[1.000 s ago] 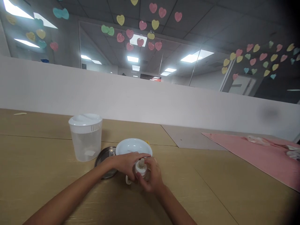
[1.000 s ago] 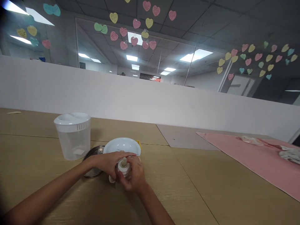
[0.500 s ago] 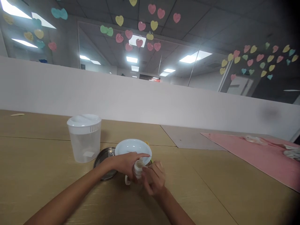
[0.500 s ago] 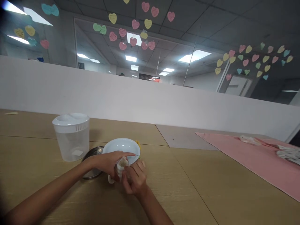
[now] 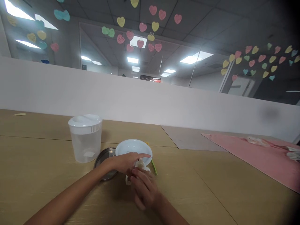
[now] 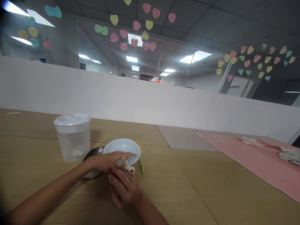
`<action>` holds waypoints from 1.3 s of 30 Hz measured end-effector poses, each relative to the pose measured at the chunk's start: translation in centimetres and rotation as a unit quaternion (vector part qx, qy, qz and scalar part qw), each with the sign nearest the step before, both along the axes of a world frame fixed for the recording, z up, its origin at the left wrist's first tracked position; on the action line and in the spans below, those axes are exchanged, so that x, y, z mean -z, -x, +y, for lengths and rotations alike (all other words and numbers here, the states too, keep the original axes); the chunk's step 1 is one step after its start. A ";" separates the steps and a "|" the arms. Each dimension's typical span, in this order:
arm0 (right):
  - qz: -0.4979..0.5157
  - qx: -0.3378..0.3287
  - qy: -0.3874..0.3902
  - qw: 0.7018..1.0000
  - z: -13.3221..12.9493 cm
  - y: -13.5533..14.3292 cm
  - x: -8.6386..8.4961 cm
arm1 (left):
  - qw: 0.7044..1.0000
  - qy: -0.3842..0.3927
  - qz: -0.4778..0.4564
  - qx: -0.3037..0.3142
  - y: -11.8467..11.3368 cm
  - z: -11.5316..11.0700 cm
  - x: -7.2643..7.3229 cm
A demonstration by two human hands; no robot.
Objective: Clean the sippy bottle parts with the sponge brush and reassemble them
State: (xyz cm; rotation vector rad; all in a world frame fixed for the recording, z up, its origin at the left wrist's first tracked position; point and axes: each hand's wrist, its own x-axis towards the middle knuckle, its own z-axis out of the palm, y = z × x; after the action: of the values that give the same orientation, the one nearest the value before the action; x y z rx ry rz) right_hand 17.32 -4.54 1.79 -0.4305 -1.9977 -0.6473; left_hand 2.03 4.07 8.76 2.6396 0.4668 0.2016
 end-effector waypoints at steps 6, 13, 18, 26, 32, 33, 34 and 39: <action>0.061 0.027 -0.045 0.997 0.2 -0.4 0.0 | 1.000 0.015 -0.016 -0.010 -0.2 0.2 0.3; 0.040 0.043 -0.020 0.998 -0.1 -0.3 0.0 | 1.000 0.018 -0.008 -0.012 -0.1 0.1 0.2; -0.011 0.017 0.024 1.000 0.1 -0.2 0.6 | 1.000 0.003 -0.010 0.003 0.0 -0.1 -0.1; -0.015 0.024 0.010 1.000 0.2 -0.6 0.4 | 0.998 0.027 0.022 -0.048 0.0 0.0 0.2; 0.032 0.026 -0.038 0.998 0.5 -0.7 -0.1 | 0.997 0.054 0.012 -0.046 -0.1 -0.1 0.0; 0.045 0.030 -0.041 0.998 0.6 -0.8 -0.2 | 0.997 0.059 0.015 -0.048 -0.1 -0.1 -0.1; 0.055 0.035 -0.042 0.997 0.7 -0.8 -0.2 | 0.997 0.064 0.016 -0.048 -0.1 -0.2 -0.1; 0.052 0.041 -0.037 0.997 0.6 -1.0 -0.2 | 0.996 0.082 -0.007 -0.046 -0.2 -0.6 -0.3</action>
State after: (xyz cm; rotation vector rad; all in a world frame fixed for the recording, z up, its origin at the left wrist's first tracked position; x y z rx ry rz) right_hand 18.28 -3.96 2.03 -0.4940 -1.8590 -0.7328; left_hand 2.21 3.50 9.09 2.4584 0.5752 0.2025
